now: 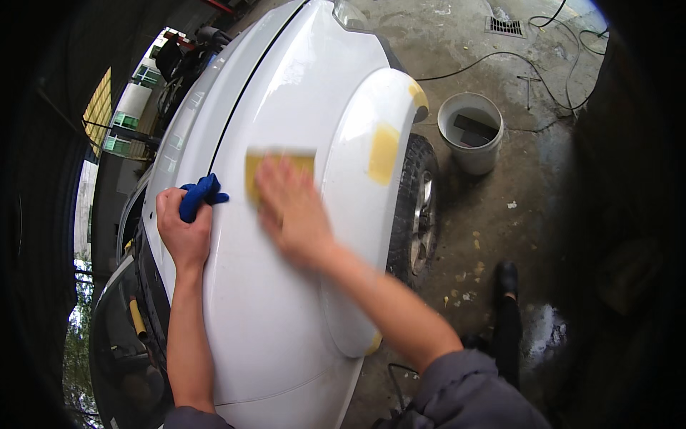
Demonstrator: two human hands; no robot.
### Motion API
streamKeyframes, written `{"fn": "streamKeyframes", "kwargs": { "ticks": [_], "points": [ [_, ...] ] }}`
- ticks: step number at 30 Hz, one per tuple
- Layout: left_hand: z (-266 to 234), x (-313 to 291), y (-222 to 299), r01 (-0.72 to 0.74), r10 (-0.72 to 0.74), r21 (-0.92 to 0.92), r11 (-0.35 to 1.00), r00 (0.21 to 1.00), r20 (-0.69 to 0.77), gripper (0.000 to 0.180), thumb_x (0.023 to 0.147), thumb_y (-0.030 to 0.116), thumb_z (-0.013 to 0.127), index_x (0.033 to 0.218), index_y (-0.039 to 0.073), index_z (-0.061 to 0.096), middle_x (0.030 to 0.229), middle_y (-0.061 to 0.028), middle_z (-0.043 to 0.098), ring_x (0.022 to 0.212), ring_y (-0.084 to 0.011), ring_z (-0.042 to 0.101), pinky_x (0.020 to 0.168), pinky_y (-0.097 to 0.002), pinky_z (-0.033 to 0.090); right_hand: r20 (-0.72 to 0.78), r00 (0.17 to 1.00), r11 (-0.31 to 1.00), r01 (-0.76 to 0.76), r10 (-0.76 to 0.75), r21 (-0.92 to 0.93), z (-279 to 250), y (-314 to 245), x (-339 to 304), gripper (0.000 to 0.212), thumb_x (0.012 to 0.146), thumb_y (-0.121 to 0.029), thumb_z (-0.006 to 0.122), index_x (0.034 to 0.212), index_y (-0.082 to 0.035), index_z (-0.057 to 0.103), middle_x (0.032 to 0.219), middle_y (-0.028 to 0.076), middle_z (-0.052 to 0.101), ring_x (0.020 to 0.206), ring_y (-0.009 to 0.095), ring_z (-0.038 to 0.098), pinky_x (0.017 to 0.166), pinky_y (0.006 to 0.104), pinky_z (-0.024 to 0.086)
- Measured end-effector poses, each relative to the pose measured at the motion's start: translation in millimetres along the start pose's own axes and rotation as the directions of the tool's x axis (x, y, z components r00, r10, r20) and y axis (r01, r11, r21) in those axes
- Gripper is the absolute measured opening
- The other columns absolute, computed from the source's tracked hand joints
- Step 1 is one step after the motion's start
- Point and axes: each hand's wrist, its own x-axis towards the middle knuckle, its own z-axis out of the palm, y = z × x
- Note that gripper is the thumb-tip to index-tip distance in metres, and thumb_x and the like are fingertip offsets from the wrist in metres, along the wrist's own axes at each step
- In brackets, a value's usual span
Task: The person sands the hood of a white car using a sanding block and wipes the surface with a blue cloth. They repeatedly rub the hood, occasionally dip the cloth in a bucket of water, and continue sanding different sections of the hood.
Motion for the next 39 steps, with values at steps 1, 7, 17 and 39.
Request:
{"fn": "streamKeyframes", "kwargs": {
  "ticks": [1,7,17,39],
  "points": [
    [-2,3,0,-0.006,0.006,0.009,1.000,1.000,0.010,0.021,0.078,0.008,0.079,0.095,0.007,0.067,0.107,-0.0096,0.062,0.097,-0.0310,0.068,0.086,-0.0405,0.056,-0.017,0.996,0.996,-0.093,0.092,-0.020,-13,28,47,0.073,0.107,-0.034,0.057,0.171,-0.008,0.032,0.179,0.017,0.026,0.166,0.041,0.020,0.134,0.0552,0.013],
    [-3,-1,-7,0.000,0.000,0.018,1.000,1.000,0.019,0.023,0.077,0.007,0.080,0.096,0.007,0.067,0.107,-0.0098,0.062,0.097,-0.0308,0.067,0.086,-0.0399,0.055,-0.019,0.986,0.970,-0.166,0.165,-0.179,4,12,67,0.072,0.107,-0.040,0.056,0.168,-0.007,0.037,0.178,0.016,0.030,0.165,0.038,0.023,0.134,0.0538,0.015],
    [-2,14,2,-0.063,0.063,-0.009,0.998,0.998,0.001,0.021,0.080,0.006,0.078,0.097,0.005,0.066,0.109,-0.0106,0.063,0.100,-0.0312,0.067,0.089,-0.0391,0.054,-0.166,0.967,0.980,-0.182,0.193,0.077,-45,66,135,0.065,0.112,-0.041,0.046,0.169,-0.008,0.038,0.178,0.015,0.032,0.166,0.037,0.023,0.135,0.0527,0.015],
    [-3,2,-7,0.124,-0.128,-0.083,0.989,0.991,-0.037,0.022,0.100,0.017,0.074,0.114,0.003,0.066,0.117,-0.0114,0.062,0.107,-0.0292,0.064,0.097,-0.0395,0.051,0.143,0.987,0.997,0.078,-0.075,-0.012,6,-15,-19,0.075,0.105,-0.039,0.060,0.171,-0.015,0.034,0.181,0.013,0.025,0.168,0.037,0.018,0.135,0.0557,0.012]
  ]
}}
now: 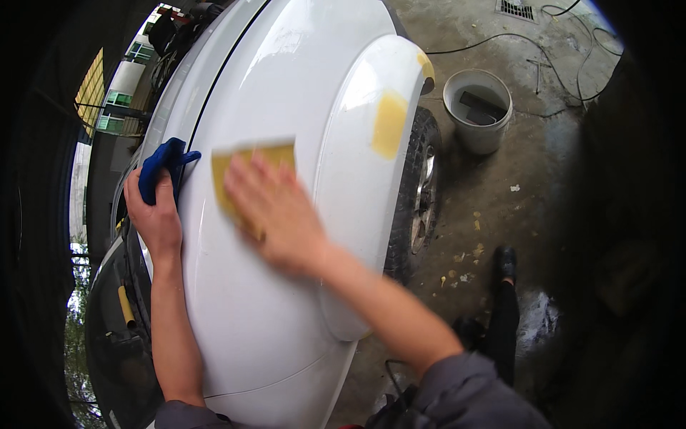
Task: The person sands the hood of a white car using a sanding block and wipes the surface with a blue cloth. They repeatedly rub the hood, occasionally dip the cloth in a bucket of water, and continue sanding different sections of the hood.
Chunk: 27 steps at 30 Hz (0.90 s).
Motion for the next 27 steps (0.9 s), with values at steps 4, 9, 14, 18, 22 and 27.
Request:
{"fn": "streamKeyframes", "kwargs": {
  "ticks": [4,9,14,18,22,27],
  "points": [
    [8,12,8,-0.088,0.088,-0.001,0.996,0.996,0.015,0.023,0.102,0.018,0.072,0.117,0.002,0.066,0.114,-0.0106,0.063,0.106,-0.0265,0.063,0.098,-0.0372,0.049,-0.318,0.918,0.971,-0.235,0.239,0.053,-75,105,130,0.067,0.110,-0.039,0.052,0.170,-0.011,0.037,0.178,0.013,0.032,0.166,0.036,0.021,0.135,0.0504,0.014],
    [-8,-3,-11,-0.036,0.033,0.069,0.997,0.999,0.041,0.021,0.098,0.014,0.074,0.114,0.003,0.065,0.117,-0.0114,0.062,0.108,-0.0301,0.064,0.098,-0.0402,0.050,-0.069,0.986,0.980,-0.158,0.150,-0.124,14,1,31,0.077,0.104,-0.034,0.060,0.169,-0.006,0.031,0.175,0.021,0.032,0.165,0.042,0.023,0.134,0.0576,0.016],
    [-1,1,-1,-0.086,0.084,0.051,0.995,0.995,0.050,0.022,0.098,0.014,0.075,0.115,0.003,0.065,0.116,-0.0118,0.062,0.107,-0.0302,0.064,0.097,-0.0406,0.050,-0.075,0.997,0.999,-0.013,0.009,-0.046,3,9,0,0.081,0.103,-0.043,0.063,0.171,-0.011,0.033,0.180,0.014,0.027,0.168,0.036,0.018,0.134,0.0554,0.013],
    [4,6,3,-0.137,0.135,0.067,0.988,0.990,0.045,0.023,0.103,0.018,0.072,0.117,0.001,0.067,0.113,-0.0098,0.063,0.104,-0.0258,0.063,0.097,-0.0359,0.049,-0.410,0.894,0.976,-0.214,0.179,-0.040,-38,74,104,0.074,0.111,-0.043,0.051,0.170,-0.003,0.031,0.176,0.027,0.025,0.166,0.042,0.020,0.134,0.0535,0.016],
    [-3,2,-6,-0.088,0.085,0.046,0.995,0.994,0.068,0.023,0.100,0.017,0.075,0.115,0.002,0.066,0.115,-0.0112,0.062,0.106,-0.0281,0.064,0.096,-0.0387,0.051,-0.307,0.901,0.939,-0.339,0.307,-0.053,10,0,27,0.079,0.106,-0.039,0.061,0.170,-0.004,0.031,0.175,0.034,0.021,0.163,0.052,0.019,0.131,0.0607,0.021],
    [1,6,-2,-0.132,0.129,0.069,0.989,0.990,0.048,0.024,0.102,0.018,0.074,0.117,0.001,0.067,0.114,-0.0104,0.065,0.105,-0.0262,0.065,0.096,-0.0373,0.051,-0.264,0.939,0.974,-0.226,0.221,0.010,21,-38,-44,0.085,0.102,-0.035,0.067,0.169,0.002,0.030,0.175,0.034,0.022,0.161,0.054,0.023,0.129,0.0642,0.023]
  ]
}}
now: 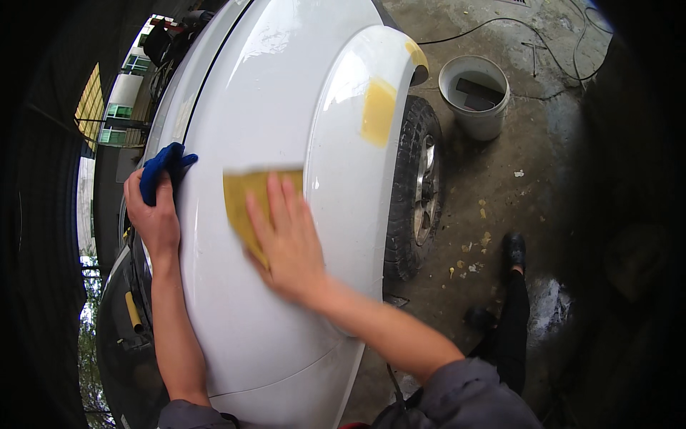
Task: The person sands the hood of a white car using a sanding block and wipes the surface with a blue cloth. They repeatedly rub the hood, occasionally dip the cloth in a bucket of water, and continue sanding different sections of the hood.
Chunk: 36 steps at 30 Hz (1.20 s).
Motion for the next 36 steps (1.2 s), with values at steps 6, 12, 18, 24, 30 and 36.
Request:
{"fn": "streamKeyframes", "kwargs": {
  "ticks": [6,12,18,24,30,36],
  "points": [
    [4,-3,0,-0.007,0.008,-0.028,1.000,1.000,0.014,0.022,0.100,0.016,0.075,0.115,0.002,0.067,0.113,-0.0107,0.064,0.104,-0.0275,0.065,0.096,-0.0381,0.051,-0.118,0.992,0.999,-0.053,0.051,-0.006,0,21,68,0.085,0.102,-0.030,0.066,0.166,0.011,0.027,0.172,0.035,0.027,0.161,0.052,0.026,0.130,0.0602,0.023],
    [2,1,4,-0.016,0.015,0.019,1.000,1.000,0.023,0.024,0.102,0.018,0.073,0.118,0.000,0.068,0.115,-0.0102,0.066,0.104,-0.0259,0.066,0.096,-0.0362,0.051,-0.078,0.996,0.999,-0.035,0.035,-0.008,-8,16,45,0.087,0.099,-0.027,0.071,0.165,0.011,0.029,0.171,0.036,0.029,0.159,0.054,0.028,0.129,0.0606,0.025],
    [2,-3,-1,-0.003,0.002,0.017,1.000,0.999,0.032,0.021,0.099,0.016,0.076,0.114,0.003,0.068,0.114,-0.0104,0.064,0.104,-0.0271,0.065,0.095,-0.0383,0.051,-0.037,0.998,0.996,-0.046,0.049,0.074,-9,1,3,0.081,0.102,-0.026,0.068,0.164,0.012,0.031,0.170,0.037,0.031,0.158,0.052,0.031,0.129,0.0605,0.027],
    [3,6,6,-0.002,0.003,-0.031,1.000,1.000,0.027,0.021,0.097,0.016,0.077,0.112,0.005,0.068,0.114,-0.0103,0.062,0.104,-0.0279,0.065,0.094,-0.0396,0.051,-0.127,0.992,0.996,-0.031,0.020,-0.088,-8,26,62,0.079,0.100,-0.026,0.069,0.161,0.012,0.036,0.167,0.037,0.034,0.156,0.054,0.033,0.127,0.0611,0.029],
    [2,-1,3,-0.010,0.009,0.023,1.000,1.000,0.027,0.020,0.095,0.013,0.077,0.112,0.005,0.068,0.115,-0.0113,0.063,0.105,-0.0281,0.065,0.095,-0.0390,0.052,-0.001,0.999,0.999,-0.033,0.033,-0.023,-20,6,-12,0.075,0.100,-0.026,0.068,0.160,0.010,0.041,0.167,0.033,0.039,0.154,0.051,0.037,0.125,0.0613,0.031],
    [7,-1,0,-0.059,0.059,0.006,0.998,0.996,0.063,0.025,0.092,0.015,0.079,0.113,0.006,0.067,0.117,-0.0116,0.063,0.106,-0.0293,0.066,0.095,-0.0403,0.053,-0.114,0.993,0.994,-0.014,0.002,-0.110,-14,31,62,0.077,0.099,-0.028,0.069,0.160,0.010,0.041,0.167,0.033,0.039,0.153,0.051,0.039,0.124,0.0611,0.031]
  ]
}}
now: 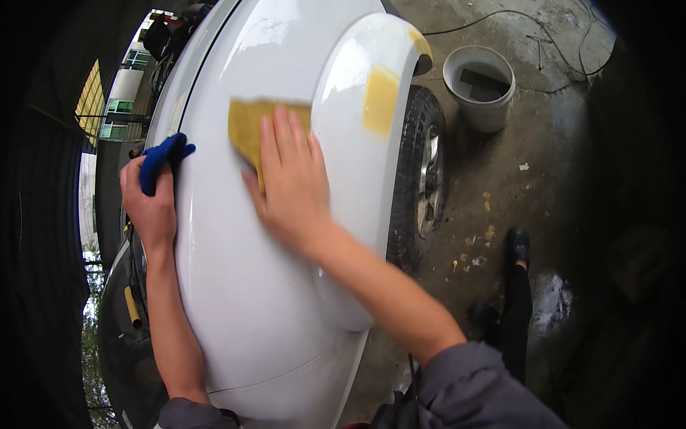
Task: The person sands the hood of a white car using a sanding block and wipes the surface with a blue cloth. They repeatedly rub the hood, occasionally dip the cloth in a bucket of water, and continue sanding different sections of the hood.
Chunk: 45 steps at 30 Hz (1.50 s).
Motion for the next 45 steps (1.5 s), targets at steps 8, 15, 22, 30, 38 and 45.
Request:
{"fn": "streamKeyframes", "kwargs": {
  "ticks": [8,15,22,30,38,45],
  "points": [
    [0,6,11,-0.051,0.048,0.055,0.997,0.998,0.049,0.041,0.092,0.039,0.087,0.115,0.011,0.067,0.121,-0.0097,0.059,0.109,-0.0281,0.065,0.095,-0.0405,0.055,0.037,0.999,1.000,0.029,-0.030,0.011,-6,3,2,0.077,0.099,-0.027,0.068,0.160,0.009,0.041,0.167,0.033,0.038,0.153,0.051,0.038,0.124,0.0602,0.030],
    [-4,-4,-3,-0.088,0.087,0.031,0.996,0.995,0.038,0.033,0.094,0.033,0.087,0.106,0.008,0.070,0.114,-0.0088,0.060,0.106,-0.0271,0.064,0.089,-0.0399,0.053,0.133,0.990,0.998,0.032,-0.037,0.045,-18,-13,-65,0.076,0.100,-0.029,0.068,0.160,0.009,0.041,0.167,0.031,0.040,0.154,0.048,0.040,0.124,0.0605,0.031],
    [1,-3,-5,-0.095,0.095,0.038,0.995,0.995,0.025,0.028,0.097,0.028,0.085,0.110,0.007,0.071,0.115,-0.0099,0.061,0.104,-0.0284,0.065,0.089,-0.0382,0.053,0.130,0.991,0.997,0.012,-0.023,0.082,-13,-12,-51,0.074,0.102,-0.029,0.065,0.161,0.008,0.041,0.168,0.029,0.039,0.156,0.045,0.038,0.125,0.0591,0.030],
    [4,5,8,-0.096,0.096,0.009,0.995,0.995,0.023,0.026,0.096,0.025,0.085,0.109,0.007,0.071,0.113,-0.0098,0.061,0.101,-0.0282,0.065,0.089,-0.0379,0.053,0.028,0.999,0.999,0.022,-0.021,-0.024,-7,3,5,0.073,0.103,-0.030,0.063,0.162,0.007,0.040,0.169,0.029,0.039,0.156,0.044,0.038,0.125,0.0586,0.031],
    [11,16,10,-0.101,0.100,0.060,0.993,0.995,0.020,0.022,0.092,0.019,0.085,0.104,0.006,0.071,0.109,-0.0092,0.063,0.096,-0.0278,0.067,0.085,-0.0384,0.055,-0.008,0.999,0.999,0.038,-0.038,0.021,-5,-3,4,0.080,0.096,-0.025,0.070,0.162,0.008,0.038,0.168,0.032,0.039,0.155,0.048,0.039,0.125,0.0607,0.029],
    [11,18,6,-0.056,0.052,0.147,0.988,0.998,0.033,0.021,0.088,0.020,0.084,0.098,0.006,0.072,0.105,-0.0082,0.064,0.093,-0.0281,0.069,0.081,-0.0385,0.056,0.119,0.993,0.997,0.005,-0.014,0.080,-16,-22,-67,0.080,0.097,-0.026,0.071,0.162,0.009,0.038,0.168,0.034,0.038,0.155,0.050,0.037,0.125,0.0606,0.030]
  ]
}}
